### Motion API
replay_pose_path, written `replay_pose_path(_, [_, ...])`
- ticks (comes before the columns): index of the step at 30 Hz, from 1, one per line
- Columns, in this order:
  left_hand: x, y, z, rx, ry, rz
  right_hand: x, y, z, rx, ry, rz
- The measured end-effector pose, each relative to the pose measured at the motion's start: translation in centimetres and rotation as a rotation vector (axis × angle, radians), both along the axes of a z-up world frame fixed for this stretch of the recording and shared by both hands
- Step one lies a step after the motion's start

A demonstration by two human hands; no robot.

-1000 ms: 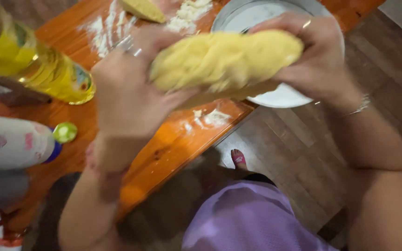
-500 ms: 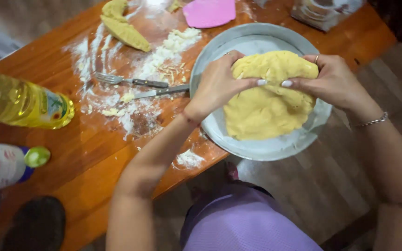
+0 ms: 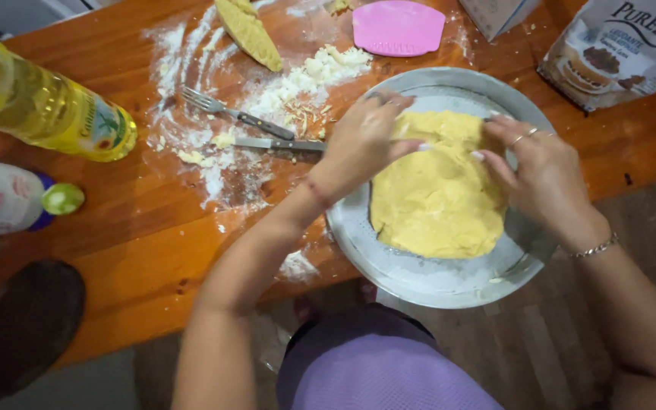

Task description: The person kneads a yellow dough on a wooden table, then places it into a round metal pan. They press the dough into the pan with their hands to form a crust, sprinkling flour from a bag onto the surface as they work.

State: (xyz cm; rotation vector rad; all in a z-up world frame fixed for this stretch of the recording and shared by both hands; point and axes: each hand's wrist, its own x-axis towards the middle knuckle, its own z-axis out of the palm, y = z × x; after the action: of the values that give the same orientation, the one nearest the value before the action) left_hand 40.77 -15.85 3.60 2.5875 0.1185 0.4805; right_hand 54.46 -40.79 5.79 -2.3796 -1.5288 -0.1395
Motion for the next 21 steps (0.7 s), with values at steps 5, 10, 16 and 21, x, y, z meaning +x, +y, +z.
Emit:
replay_pose_path(5, [-6.4, -1.1, 2.0, 0.016, 0.086, 0.057, -2.3, 0.8, -0.4, 0.034, -0.017, 0.297])
replay_pose_path(10, [-8.2, -0.7, -1.9, 0.085, -0.100, 0.110, -3.1, 1.8, -2.3, -0.061, -0.215, 0.327])
replay_pose_path(16, [-7.3, 0.5, -3.4, 0.065, -0.165, 0.250, -1.8, 2.9, -0.8, -0.117, -0.087, 0.397])
replay_pose_path(21, [-6.5, 1.4, -5.6, 0.248, -0.170, 0.448, 0.6, 3.6, -0.1, -0.089, 0.100, 0.121])
